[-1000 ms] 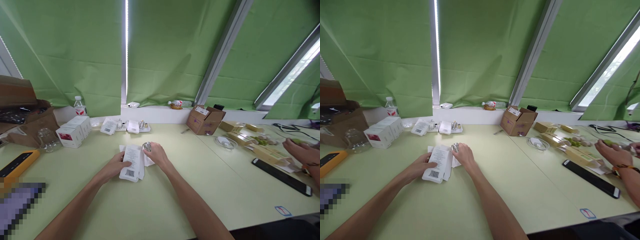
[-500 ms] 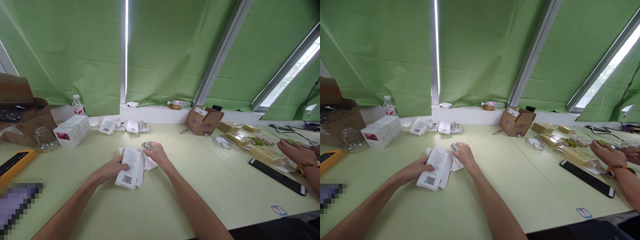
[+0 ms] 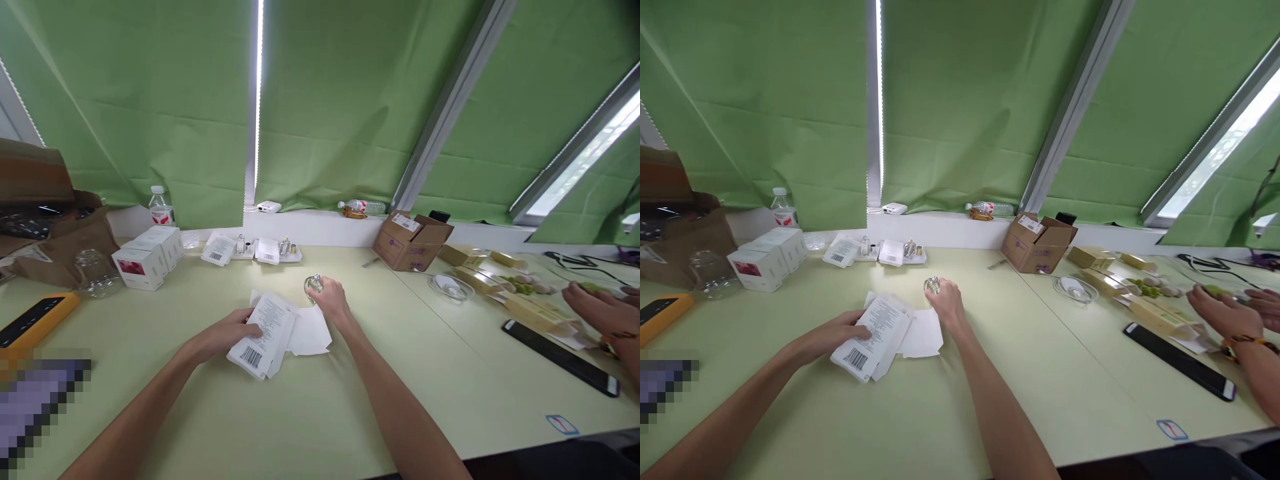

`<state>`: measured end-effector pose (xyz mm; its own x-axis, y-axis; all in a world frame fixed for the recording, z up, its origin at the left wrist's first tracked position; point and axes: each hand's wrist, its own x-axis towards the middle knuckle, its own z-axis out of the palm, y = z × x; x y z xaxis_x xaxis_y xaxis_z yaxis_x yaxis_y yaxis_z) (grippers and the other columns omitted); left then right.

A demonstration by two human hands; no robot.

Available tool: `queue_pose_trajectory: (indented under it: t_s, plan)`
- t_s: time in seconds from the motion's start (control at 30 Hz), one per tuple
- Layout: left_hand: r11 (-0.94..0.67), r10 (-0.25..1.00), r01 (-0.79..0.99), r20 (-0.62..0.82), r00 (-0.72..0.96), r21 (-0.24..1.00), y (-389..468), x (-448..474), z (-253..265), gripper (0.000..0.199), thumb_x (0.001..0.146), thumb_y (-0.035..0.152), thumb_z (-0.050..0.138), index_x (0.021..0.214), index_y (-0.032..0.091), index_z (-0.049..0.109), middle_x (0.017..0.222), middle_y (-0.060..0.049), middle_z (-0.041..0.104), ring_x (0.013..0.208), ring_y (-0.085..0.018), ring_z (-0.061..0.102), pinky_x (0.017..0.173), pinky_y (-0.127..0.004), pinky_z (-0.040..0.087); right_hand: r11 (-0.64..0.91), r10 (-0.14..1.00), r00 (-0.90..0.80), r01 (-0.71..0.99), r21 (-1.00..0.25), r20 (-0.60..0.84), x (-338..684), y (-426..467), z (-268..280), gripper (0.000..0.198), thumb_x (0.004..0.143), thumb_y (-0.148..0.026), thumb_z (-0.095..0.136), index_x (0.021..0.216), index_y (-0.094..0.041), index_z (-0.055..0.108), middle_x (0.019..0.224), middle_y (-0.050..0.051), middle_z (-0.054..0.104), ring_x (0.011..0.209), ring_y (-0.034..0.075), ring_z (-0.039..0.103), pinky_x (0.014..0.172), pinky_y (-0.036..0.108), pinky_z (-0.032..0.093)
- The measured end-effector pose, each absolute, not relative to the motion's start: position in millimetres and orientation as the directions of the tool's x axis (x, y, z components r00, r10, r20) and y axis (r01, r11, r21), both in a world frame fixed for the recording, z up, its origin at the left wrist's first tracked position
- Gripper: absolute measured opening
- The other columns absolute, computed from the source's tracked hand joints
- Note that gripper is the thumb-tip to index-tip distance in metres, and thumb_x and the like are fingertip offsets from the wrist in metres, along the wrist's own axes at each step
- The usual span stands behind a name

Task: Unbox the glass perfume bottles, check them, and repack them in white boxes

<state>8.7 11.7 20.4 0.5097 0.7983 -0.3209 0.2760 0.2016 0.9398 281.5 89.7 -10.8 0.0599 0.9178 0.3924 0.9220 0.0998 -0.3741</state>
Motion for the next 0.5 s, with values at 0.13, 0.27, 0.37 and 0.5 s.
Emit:
queue_pose_trajectory:
  t_s: [0.13, 0.27, 0.37, 0.5]
  plan:
    - [0.210, 0.842, 0.253, -0.306, 0.444, 0.944, 16.8, 5.6, 19.0, 0.048, 0.076, 0.035, 0.060, 0.122, 0.020, 0.055, 0.114, -0.006, 0.067, 0.097, -0.027, 0.066, 0.078, -0.033, 0.052, 0.058, 0.922, 0.095, 0.924, -0.377, 0.376, 289.3, 94.0, -13.7, 0.020, 0.077, -0.036, 0.053, 0.067, -0.019, 0.051, 0.068, 0.004, 0.060, 0.066, 0.016, 0.053, 0.061, 0.024, 0.034]
    - [0.224, 0.878, 0.250, -0.306, 0.368, 0.942, 22.3, -0.1, 16.3, 0.047, 0.075, 0.037, 0.063, 0.119, 0.022, 0.058, 0.116, -0.005, 0.067, 0.100, -0.026, 0.065, 0.081, -0.033, 0.052, 0.023, 0.929, 0.122, 0.923, -0.383, 0.350, 292.8, 97.3, -15.5, 0.021, 0.078, -0.038, 0.054, 0.074, -0.018, 0.056, 0.075, 0.006, 0.064, 0.072, 0.018, 0.058, 0.064, 0.024, 0.036]
    - [0.235, 0.900, 0.226, -0.299, 0.318, 0.946, 26.0, -4.6, 13.4, 0.048, 0.073, 0.039, 0.065, 0.117, 0.021, 0.059, 0.115, -0.006, 0.067, 0.101, -0.027, 0.065, 0.082, -0.034, 0.052, 0.002, 0.939, 0.131, 0.923, -0.384, 0.319, 293.0, 98.0, -15.6, 0.025, 0.079, -0.042, 0.055, 0.081, -0.018, 0.059, 0.081, 0.008, 0.066, 0.078, 0.020, 0.060, 0.067, 0.025, 0.038]
    - [0.248, 0.930, 0.195, -0.290, 0.225, 0.949, 31.0, -8.0, 9.8, 0.051, 0.071, 0.045, 0.067, 0.114, 0.018, 0.061, 0.109, -0.010, 0.069, 0.096, -0.028, 0.067, 0.077, -0.035, 0.053, -0.026, 0.951, 0.142, 0.921, -0.388, 0.273, 290.7, 94.4, -14.1, 0.042, 0.079, -0.051, 0.055, 0.101, -0.016, 0.059, 0.096, 0.012, 0.067, 0.090, 0.024, 0.062, 0.072, 0.028, 0.041]
